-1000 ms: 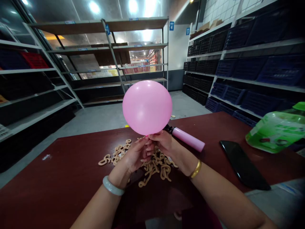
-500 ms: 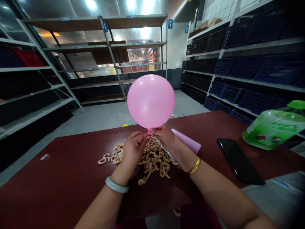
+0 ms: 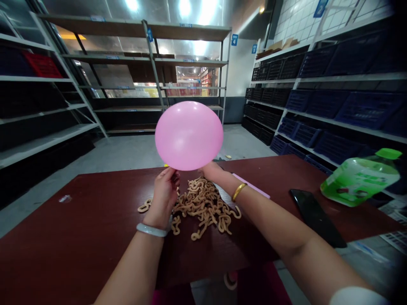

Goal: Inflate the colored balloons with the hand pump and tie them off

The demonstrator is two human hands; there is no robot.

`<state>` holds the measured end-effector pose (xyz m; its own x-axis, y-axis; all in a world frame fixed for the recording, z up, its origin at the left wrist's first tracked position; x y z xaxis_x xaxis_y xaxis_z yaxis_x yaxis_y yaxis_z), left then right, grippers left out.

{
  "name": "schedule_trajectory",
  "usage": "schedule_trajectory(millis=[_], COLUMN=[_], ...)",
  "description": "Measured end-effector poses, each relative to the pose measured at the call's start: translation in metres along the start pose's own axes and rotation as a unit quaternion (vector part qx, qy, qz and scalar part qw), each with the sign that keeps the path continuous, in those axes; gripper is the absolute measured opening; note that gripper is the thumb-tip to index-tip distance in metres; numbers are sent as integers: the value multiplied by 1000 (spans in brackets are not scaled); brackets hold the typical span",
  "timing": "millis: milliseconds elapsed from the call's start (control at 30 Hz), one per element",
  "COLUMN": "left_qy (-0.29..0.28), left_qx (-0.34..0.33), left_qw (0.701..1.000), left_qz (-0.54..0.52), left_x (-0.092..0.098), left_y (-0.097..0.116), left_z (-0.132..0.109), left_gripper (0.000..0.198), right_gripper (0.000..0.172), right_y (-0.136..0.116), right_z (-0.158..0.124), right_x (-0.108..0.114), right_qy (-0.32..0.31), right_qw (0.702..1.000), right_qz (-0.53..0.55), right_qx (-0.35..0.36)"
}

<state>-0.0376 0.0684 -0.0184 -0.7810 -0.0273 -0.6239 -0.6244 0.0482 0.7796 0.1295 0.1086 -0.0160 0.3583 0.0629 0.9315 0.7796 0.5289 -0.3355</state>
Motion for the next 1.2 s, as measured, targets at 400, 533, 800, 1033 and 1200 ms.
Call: schedule_trajectory(millis=[400, 533, 800, 1033, 1200], left_qy=[42, 49, 42, 55, 11], left_qx=[51, 57, 53, 49, 57], left_qw=[996, 994, 996, 997, 998], left_qz=[-63, -81, -65, 22, 37], left_x=[12, 14, 12, 6, -2], left_y=[-1, -1, -2, -6, -18], left_z=[2, 2, 1, -4, -6], left_gripper=[26, 23, 20, 28, 30], right_gripper=[26, 26, 19, 8, 18], right_y=[-7, -13, -40, -92, -109], right_z=[0, -12, -11, -13, -12], right_x=[25, 55, 73, 66, 54], right_qy=[-16, 79, 112, 101, 84], right_qw=[999, 937, 896, 981, 976], right_qz=[28, 340, 427, -41, -165], right_qx=[-17, 5, 45, 159, 116])
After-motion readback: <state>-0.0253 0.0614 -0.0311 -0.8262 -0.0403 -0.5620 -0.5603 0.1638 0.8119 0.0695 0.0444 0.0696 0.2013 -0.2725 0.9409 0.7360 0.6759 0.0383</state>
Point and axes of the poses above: each hand's wrist, its own z-axis towards the middle knuckle, its own x-axis out of the back of the hand, y = z × x, the point moved 6 cm from there along z, towards the middle knuckle, and after that the axes turned 9 degrees about x, right-handed, at the moved point
